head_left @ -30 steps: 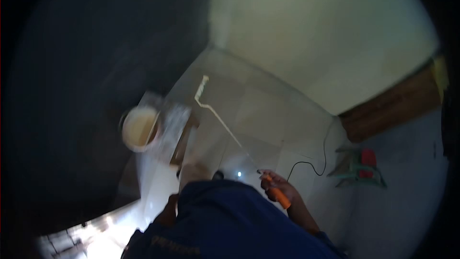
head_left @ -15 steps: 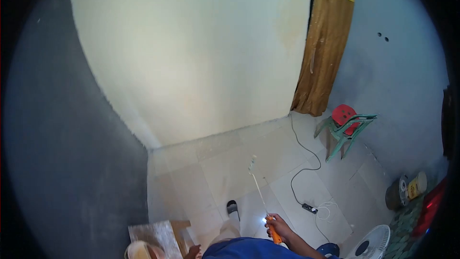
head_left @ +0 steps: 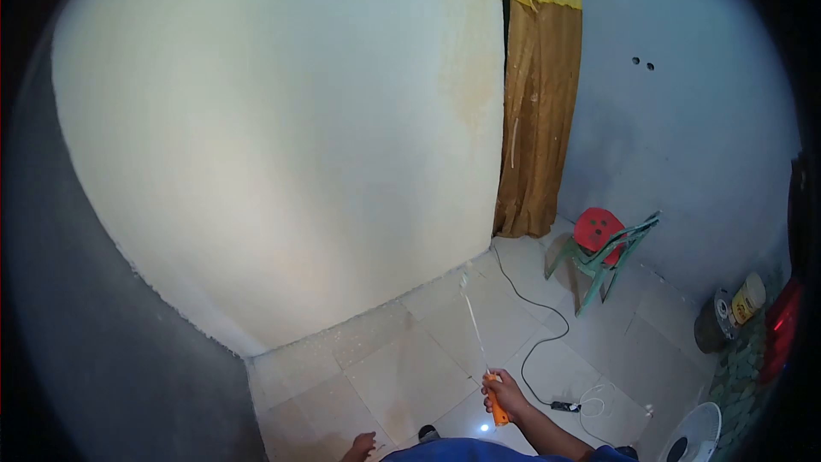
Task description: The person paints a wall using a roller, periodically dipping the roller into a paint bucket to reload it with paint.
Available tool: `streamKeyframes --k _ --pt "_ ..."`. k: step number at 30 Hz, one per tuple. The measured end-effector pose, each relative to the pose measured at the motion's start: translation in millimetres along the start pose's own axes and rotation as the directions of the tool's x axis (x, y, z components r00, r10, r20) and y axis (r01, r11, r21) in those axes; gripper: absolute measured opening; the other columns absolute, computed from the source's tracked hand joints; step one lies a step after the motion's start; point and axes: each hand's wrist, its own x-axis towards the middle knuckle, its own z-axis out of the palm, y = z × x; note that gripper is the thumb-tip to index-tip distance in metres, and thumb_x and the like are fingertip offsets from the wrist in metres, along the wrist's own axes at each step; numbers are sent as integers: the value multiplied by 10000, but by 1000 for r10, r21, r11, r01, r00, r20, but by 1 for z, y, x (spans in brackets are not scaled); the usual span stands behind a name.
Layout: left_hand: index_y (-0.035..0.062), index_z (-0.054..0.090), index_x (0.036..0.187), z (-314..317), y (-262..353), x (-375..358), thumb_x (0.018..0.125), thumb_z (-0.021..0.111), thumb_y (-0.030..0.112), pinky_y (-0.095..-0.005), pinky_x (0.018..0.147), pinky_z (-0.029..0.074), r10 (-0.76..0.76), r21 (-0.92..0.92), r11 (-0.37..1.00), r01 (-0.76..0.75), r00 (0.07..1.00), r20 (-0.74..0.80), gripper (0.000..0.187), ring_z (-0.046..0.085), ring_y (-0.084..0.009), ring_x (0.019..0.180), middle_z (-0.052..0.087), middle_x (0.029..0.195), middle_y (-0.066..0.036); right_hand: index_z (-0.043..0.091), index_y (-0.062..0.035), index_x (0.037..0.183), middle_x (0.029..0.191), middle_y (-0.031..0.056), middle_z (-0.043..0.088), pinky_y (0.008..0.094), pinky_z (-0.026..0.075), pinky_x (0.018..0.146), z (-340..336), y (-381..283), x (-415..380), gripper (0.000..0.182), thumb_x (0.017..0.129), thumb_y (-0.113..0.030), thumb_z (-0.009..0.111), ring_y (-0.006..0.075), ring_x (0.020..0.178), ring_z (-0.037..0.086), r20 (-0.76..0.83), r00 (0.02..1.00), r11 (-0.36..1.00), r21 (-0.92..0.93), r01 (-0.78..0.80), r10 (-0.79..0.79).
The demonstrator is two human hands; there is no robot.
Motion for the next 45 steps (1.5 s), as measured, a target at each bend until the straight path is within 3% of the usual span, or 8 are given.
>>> streamKeyframes --k 9,11,13,14,15,32,35,45 --pt "116 538 1055 1 145 12 789 548 335 -452 651 442 -60 123 990 75 991 -121 345 592 -271 825 606 925 -83 320 -124 1254 725 76 491 273 400 344 0 -28 27 445 855 -113 516 137 409 468 42 983 971 -154 183 -178" --pt "145 447 1193 2 142 32 836 503 431 -490 788 389 -174 152 975 163 983 63 461 503 -253 1009 503 1180 -57 321 -126 1277 710 73 493 270 408 348 -8 -27 42 470 851 -113 522 125 407 466 17 984 975 -132 179 -178" --pt "146 425 1221 -13 125 93 809 534 436 -473 794 417 207 831 121 -543 832 514 515 532 -255 997 522 1175 -85 326 -120 1281 700 69 495 267 411 351 -16 -37 59 481 846 -123 531 119 412 469 -11 984 974 -151 172 -175" --pt "146 424 1224 -3 136 101 810 534 438 -478 791 420 84 588 763 -267 944 319 519 533 -258 993 519 1177 -89 326 -120 1284 698 66 495 267 411 351 -24 -40 72 485 844 -123 531 117 414 471 -45 984 972 -170 162 -172" --pt "145 422 1227 9 158 111 810 533 440 -482 787 422 -38 365 930 -35 980 193 522 535 -261 990 515 1180 -93 325 -120 1287 697 64 496 267 410 351 -29 -47 85 490 842 -124 531 116 415 472 -80 982 970 -191 152 -170" --pt "136 455 1204 156 393 171 775 567 383 -440 771 455 -85 -105 990 94 993 87 507 574 -282 941 569 1104 -125 289 -116 1323 771 50 484 245 415 408 -66 -389 270 502 851 -76 453 92 461 459 73 848 763 -401 507 -525" --pt "152 414 1259 169 410 206 826 548 410 -517 678 482 242 -165 965 -206 940 241 522 569 -310 903 504 1120 -184 303 -114 1319 757 42 474 239 409 418 -59 -448 297 480 865 -92 458 86 464 440 130 775 686 -391 613 -618" --pt "150 419 1252 161 626 210 821 549 405 -511 681 482 407 1 912 -409 907 106 517 570 -310 902 510 1113 -182 380 -86 1281 799 82 524 269 429 602 -46 -640 387 424 872 -123 484 133 611 491 150 347 223 -524 822 -926"
